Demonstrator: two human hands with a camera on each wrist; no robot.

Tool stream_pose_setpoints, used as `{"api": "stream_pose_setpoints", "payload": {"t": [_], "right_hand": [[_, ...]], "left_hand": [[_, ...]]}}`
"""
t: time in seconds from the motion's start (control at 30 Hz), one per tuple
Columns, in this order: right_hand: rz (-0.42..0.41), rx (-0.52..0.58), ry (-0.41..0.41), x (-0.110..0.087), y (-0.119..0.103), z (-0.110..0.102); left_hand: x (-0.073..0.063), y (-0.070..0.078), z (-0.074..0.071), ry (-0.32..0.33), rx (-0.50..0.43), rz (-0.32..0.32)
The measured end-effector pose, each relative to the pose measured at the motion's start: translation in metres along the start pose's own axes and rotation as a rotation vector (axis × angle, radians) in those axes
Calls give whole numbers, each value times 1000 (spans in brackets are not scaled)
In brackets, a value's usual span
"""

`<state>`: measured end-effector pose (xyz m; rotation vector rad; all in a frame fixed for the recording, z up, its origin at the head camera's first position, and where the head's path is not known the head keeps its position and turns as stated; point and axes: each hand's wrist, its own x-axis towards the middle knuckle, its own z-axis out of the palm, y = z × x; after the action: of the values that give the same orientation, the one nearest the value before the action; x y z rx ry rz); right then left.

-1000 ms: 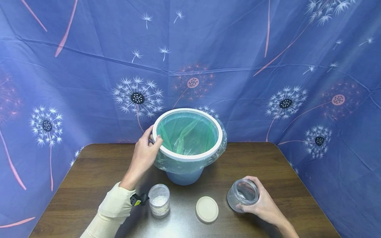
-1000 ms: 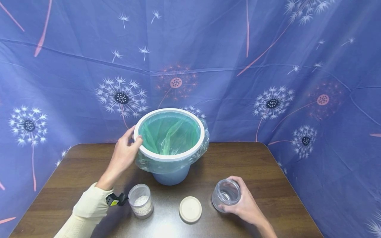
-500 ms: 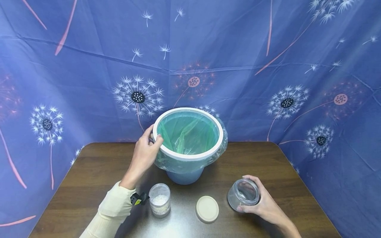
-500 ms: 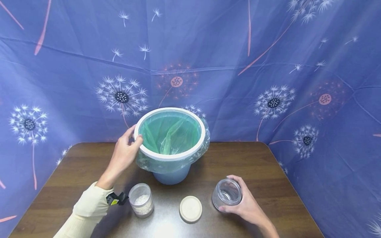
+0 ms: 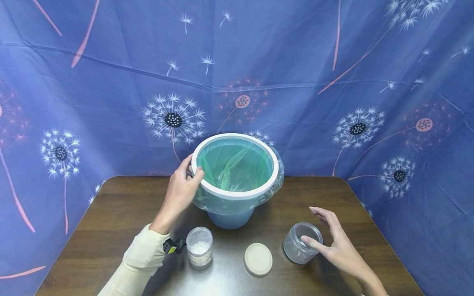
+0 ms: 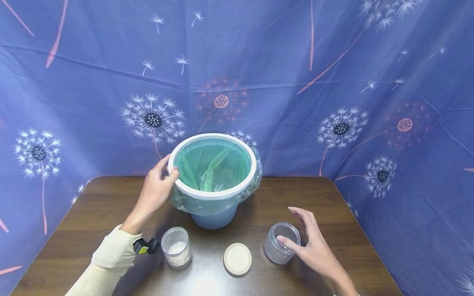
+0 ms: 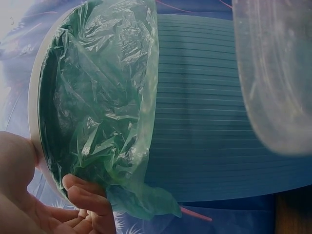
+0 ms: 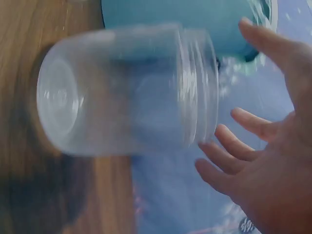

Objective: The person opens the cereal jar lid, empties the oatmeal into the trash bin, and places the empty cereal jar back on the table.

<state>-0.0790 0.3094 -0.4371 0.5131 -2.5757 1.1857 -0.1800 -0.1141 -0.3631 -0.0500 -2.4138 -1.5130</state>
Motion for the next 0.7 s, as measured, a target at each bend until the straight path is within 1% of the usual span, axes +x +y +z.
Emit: {"api": "stream_pose_setpoints", "payload": {"t": [0.13, 0.27, 0.4, 0.5, 0.6, 0.7], "right_hand": [[-55, -22, 36, 8, -12, 10], [-93, -55, 28, 14, -27, 23], [-153, -45, 9, 17, -43, 40], [-183, -2, -28, 19, -51, 53], [-180, 25, -80, 18, -55, 65], [-159, 51, -128, 17, -58, 77]], "left_hand": [[1, 1, 0, -3, 5, 2], [0, 0, 0, -1, 5, 3], [0, 0, 0, 2, 8, 4], [1, 0, 0, 4, 12, 5], [0, 1, -1, 5, 19, 4], [0, 1, -1, 3, 22, 5]]}}
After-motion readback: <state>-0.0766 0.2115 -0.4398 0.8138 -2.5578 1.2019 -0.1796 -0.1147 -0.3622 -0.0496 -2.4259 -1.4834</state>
